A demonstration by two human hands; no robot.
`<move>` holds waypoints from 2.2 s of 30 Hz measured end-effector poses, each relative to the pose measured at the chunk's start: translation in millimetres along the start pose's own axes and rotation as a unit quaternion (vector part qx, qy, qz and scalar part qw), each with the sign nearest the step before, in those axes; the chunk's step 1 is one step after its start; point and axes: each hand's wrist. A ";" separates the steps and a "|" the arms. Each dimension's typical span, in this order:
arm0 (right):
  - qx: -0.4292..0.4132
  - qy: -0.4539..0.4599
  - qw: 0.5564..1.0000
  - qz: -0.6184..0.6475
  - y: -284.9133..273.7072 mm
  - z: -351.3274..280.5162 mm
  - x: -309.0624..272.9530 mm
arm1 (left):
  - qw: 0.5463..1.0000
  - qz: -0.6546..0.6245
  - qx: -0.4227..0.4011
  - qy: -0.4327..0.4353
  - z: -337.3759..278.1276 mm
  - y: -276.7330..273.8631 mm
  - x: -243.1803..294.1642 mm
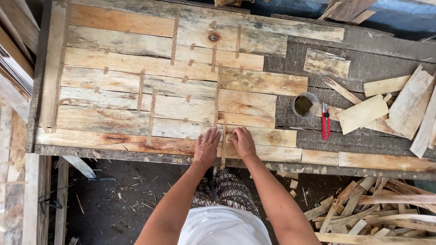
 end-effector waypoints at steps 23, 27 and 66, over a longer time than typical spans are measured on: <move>-0.086 0.061 0.994 0.033 1.5 25.9 5.6 | 0.999 -0.024 0.023 0.012 46.7 -41.0 6.2; -0.143 0.156 0.977 0.006 -2.5 46.1 -1.0 | 0.996 -0.084 0.033 -0.007 44.0 -47.6 7.0; -0.138 0.212 0.967 -0.016 -9.7 56.6 -21.0 | 0.961 -0.215 0.126 -0.123 76.6 -26.2 1.5</move>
Point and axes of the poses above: each hand's wrist, its own z-axis towards the middle knuckle, its own y-axis out of the palm, x = y × z, and after that the axes turned 9 degrees about -z, right-handed
